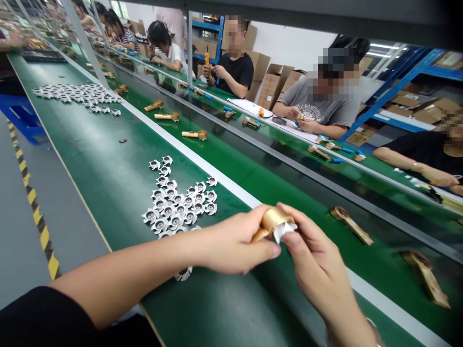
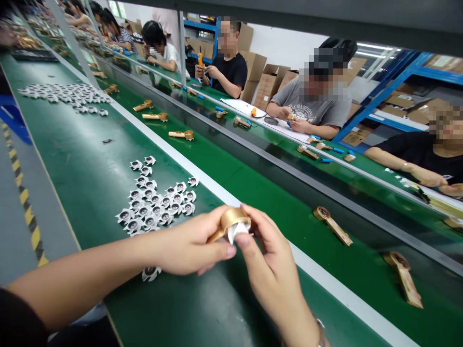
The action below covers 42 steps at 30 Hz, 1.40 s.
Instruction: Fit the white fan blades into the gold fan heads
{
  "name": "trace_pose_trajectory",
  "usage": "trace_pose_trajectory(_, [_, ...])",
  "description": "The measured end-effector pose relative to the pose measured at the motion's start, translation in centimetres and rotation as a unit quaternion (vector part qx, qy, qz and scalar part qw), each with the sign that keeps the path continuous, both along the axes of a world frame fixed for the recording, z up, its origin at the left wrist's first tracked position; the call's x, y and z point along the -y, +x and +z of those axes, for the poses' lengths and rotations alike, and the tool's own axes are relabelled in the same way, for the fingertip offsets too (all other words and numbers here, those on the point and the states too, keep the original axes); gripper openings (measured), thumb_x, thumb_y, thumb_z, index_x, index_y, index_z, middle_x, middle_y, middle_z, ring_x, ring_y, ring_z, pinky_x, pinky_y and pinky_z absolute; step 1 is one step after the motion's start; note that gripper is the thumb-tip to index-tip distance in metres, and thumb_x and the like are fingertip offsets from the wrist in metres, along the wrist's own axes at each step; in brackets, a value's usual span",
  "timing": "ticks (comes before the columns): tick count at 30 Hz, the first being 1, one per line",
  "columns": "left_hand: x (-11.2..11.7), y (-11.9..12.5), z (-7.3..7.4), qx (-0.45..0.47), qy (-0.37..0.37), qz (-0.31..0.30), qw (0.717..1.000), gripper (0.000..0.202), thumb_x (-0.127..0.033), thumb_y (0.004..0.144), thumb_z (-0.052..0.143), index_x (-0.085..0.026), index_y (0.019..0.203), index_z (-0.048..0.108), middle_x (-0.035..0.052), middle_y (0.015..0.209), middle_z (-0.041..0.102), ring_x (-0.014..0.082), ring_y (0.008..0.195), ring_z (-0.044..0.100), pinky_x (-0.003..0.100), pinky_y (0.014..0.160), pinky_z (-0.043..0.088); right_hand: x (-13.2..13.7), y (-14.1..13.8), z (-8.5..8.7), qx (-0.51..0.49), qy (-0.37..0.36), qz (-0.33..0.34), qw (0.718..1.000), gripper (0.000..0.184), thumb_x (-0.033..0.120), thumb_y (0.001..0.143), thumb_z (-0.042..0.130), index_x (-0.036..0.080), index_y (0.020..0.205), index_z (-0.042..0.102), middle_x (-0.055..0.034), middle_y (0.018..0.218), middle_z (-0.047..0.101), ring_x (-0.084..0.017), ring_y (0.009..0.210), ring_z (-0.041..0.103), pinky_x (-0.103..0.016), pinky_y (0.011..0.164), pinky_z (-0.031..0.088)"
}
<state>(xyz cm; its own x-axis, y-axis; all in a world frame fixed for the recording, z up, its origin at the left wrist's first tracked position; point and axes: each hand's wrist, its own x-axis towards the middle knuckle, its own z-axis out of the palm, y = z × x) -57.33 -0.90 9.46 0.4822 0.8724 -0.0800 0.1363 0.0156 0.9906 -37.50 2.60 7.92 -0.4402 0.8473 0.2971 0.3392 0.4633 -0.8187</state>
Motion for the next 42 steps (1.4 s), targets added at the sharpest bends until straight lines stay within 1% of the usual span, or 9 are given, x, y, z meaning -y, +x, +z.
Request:
trace_pose_trajectory(4, [-2.9, -2.4, 1.3, -0.092, 0.128, 0.128, 0.979, 0.053, -0.051, 0.094, 0.054, -0.022, 0.135, 0.038, 0.0041, 0.097, 0.061, 0.0103, 0.059, 0.056, 0.021, 0.054, 0.046, 2.5, -3.1, -2.3, 0.037, -0.089, -0.001, 0.995, 0.044, 0.039, 0.099, 0.045, 0.020, 0.138, 0.051, -0.0121, 0.120, 0.066, -0.021, 0.099, 0.067, -0.035, 0.083, 0.056])
trace_pose_trajectory(7, [-7.3, -3.4, 1.5, -0.331, 0.201, 0.192, 0.902, 0.057, -0.054, 0.100, 0.038, -0.019, 0.144, 0.030, 0.0097, 0.105, 0.066, 0.0228, 0.086, 0.066, 0.031, 0.075, 0.049, 4.9, -5.9, -3.4, 0.137, -0.073, 0.112, 0.982, 0.024, 0.020, 0.093, 0.053, 0.018, 0.110, 0.070, -0.0086, 0.101, 0.070, -0.020, 0.092, 0.066, -0.033, 0.086, 0.053])
trace_pose_trajectory(12, [-14.5, -2.0, -0.9, -0.500, 0.154, 0.197, 0.829, 0.052, -0.040, 0.100, 0.045, -0.013, 0.144, 0.037, 0.0154, 0.115, 0.065, 0.0286, 0.105, 0.063, 0.044, 0.091, 0.048, 7.1, -9.0, -4.6, 0.162, -0.050, 0.145, 0.975, 0.033, 0.009, 0.091, 0.048, 0.019, 0.109, 0.074, -0.0086, 0.100, 0.070, -0.020, 0.095, 0.065, -0.030, 0.090, 0.050])
trace_pose_trajectory(18, [-14.7, 1.9, -1.7, -0.533, 0.167, 0.180, 0.810, 0.051, -0.041, 0.096, 0.054, -0.014, 0.139, 0.046, 0.0174, 0.140, 0.047, 0.0332, 0.126, 0.047, 0.056, 0.103, 0.040, 7.7, -10.3, -5.2, 0.209, -0.047, 0.142, 0.966, 0.025, 0.015, 0.090, 0.054, 0.022, 0.097, 0.077, -0.0066, 0.096, 0.071, -0.021, 0.095, 0.064, -0.029, 0.089, 0.047])
trace_pose_trajectory(23, [-11.7, 8.6, -2.5, -0.434, 0.265, -0.070, 0.858, 0.092, -0.069, 0.061, 0.076, -0.026, 0.139, 0.052, 0.0110, 0.141, 0.048, 0.0351, 0.129, 0.043, 0.044, 0.106, 0.039, 8.0, -9.9, -4.8, 0.224, -0.056, 0.131, 0.964, 0.022, 0.012, 0.086, 0.054, 0.019, 0.092, 0.074, -0.0078, 0.096, 0.071, -0.020, 0.091, 0.066, -0.026, 0.082, 0.047])
trace_pose_trajectory(27, [-11.7, 11.0, -4.2, -0.312, 0.241, -0.221, 0.892, 0.074, -0.038, 0.049, 0.090, -0.017, 0.116, 0.069, 0.0136, 0.127, 0.058, 0.0376, 0.125, 0.048, 0.044, 0.106, 0.038, 8.0, -7.3, -3.2, 0.259, -0.065, 0.090, 0.959, 0.023, 0.011, 0.089, 0.045, 0.015, 0.091, 0.068, -0.0125, 0.088, 0.071, -0.023, 0.080, 0.068, -0.029, 0.070, 0.046])
trace_pose_trajectory(30, [-12.3, 9.0, -4.7, -0.270, 0.226, -0.191, 0.916, 0.042, -0.023, 0.055, 0.086, -0.016, 0.094, 0.072, 0.0091, 0.105, 0.066, 0.0319, 0.114, 0.057, 0.040, 0.102, 0.041, 6.9, -4.7, -1.5, 0.292, -0.081, 0.053, 0.952, 0.019, 0.015, 0.089, 0.045, 0.017, 0.085, 0.063, -0.0108, 0.074, 0.069, -0.023, 0.066, 0.066, -0.028, 0.058, 0.041])
trace_pose_trajectory(37, [-8.0, 1.9, -2.8, -0.080, 0.130, -0.008, 0.988, 0.060, -0.050, 0.070, 0.077, -0.015, 0.114, 0.056, 0.0116, 0.107, 0.067, 0.0237, 0.097, 0.067, 0.034, 0.083, 0.053, 2.5, 0.8, 2.3, 0.133, -0.029, -0.063, 0.989, 0.024, 0.041, 0.092, 0.039, 0.024, 0.083, 0.054, 0.0006, 0.065, 0.062, -0.016, 0.057, 0.060, -0.024, 0.054, 0.042])
trace_pose_trajectory(42, [-2.9, 2.0, -0.9, 0.232, -0.007, 0.092, 0.968, 0.044, -0.051, 0.083, 0.068, -0.019, 0.109, 0.051, 0.0050, 0.100, 0.063, 0.0159, 0.086, 0.068, 0.032, 0.081, 0.055, 2.9, 1.2, 4.9, 0.048, -0.029, -0.124, 0.991, 0.029, 0.050, 0.090, 0.046, 0.024, 0.091, 0.060, 0.0039, 0.060, 0.057, -0.014, 0.054, 0.054, -0.023, 0.050, 0.040])
